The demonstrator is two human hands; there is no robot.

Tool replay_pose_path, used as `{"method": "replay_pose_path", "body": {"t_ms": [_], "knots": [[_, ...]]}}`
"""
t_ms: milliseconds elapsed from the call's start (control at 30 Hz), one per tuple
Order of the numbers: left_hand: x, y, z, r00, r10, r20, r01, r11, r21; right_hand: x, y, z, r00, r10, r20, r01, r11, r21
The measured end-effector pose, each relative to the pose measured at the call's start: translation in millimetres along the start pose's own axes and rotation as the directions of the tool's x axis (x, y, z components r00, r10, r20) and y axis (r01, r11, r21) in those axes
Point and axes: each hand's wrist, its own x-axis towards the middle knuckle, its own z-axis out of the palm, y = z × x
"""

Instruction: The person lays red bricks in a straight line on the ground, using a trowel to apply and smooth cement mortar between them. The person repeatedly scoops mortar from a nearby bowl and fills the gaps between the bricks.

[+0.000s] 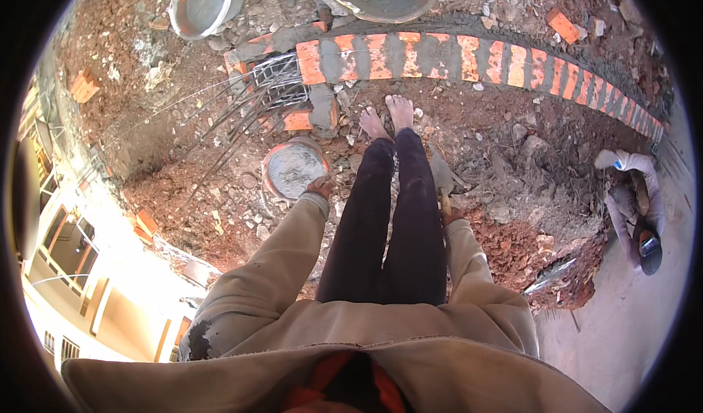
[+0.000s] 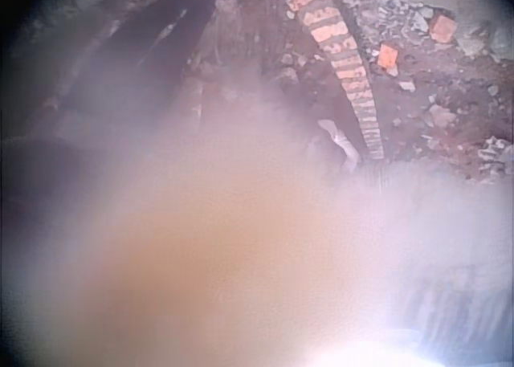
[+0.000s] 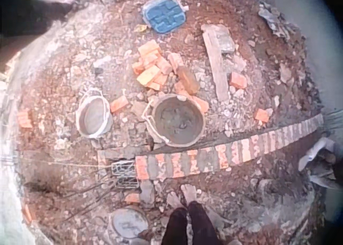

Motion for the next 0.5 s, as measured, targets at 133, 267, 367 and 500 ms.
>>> {"method": "replay_pose_path", "body": {"t_ms": [133,267,367,500], "knots": [[-53.1,-30.5,-0.2,0.984,0.154,-0.092,-0.152,0.988,0.025,-12.9,12.9,-10.9,0.998,-0.009,-0.055,0.006,0.998,-0.056],[-106.0,-2.3,-41.1,0.918,-0.295,0.266,0.394,0.584,-0.709,-29.1,38.6,-23.4,0.993,-0.020,-0.119,0.009,0.995,-0.096],[-172.7,-22.4,-85.5,0.958,-0.155,-0.240,0.109,0.975,-0.193,-60.5,62.0,-31.7,0.987,-0.077,-0.143,0.051,0.983,-0.177],[-267.4,-42.0,-156.7,0.655,-0.115,-0.747,-0.281,0.880,-0.382,-0.8,148.6,-25.6,0.981,-0.159,-0.109,0.135,0.969,-0.205]]}}
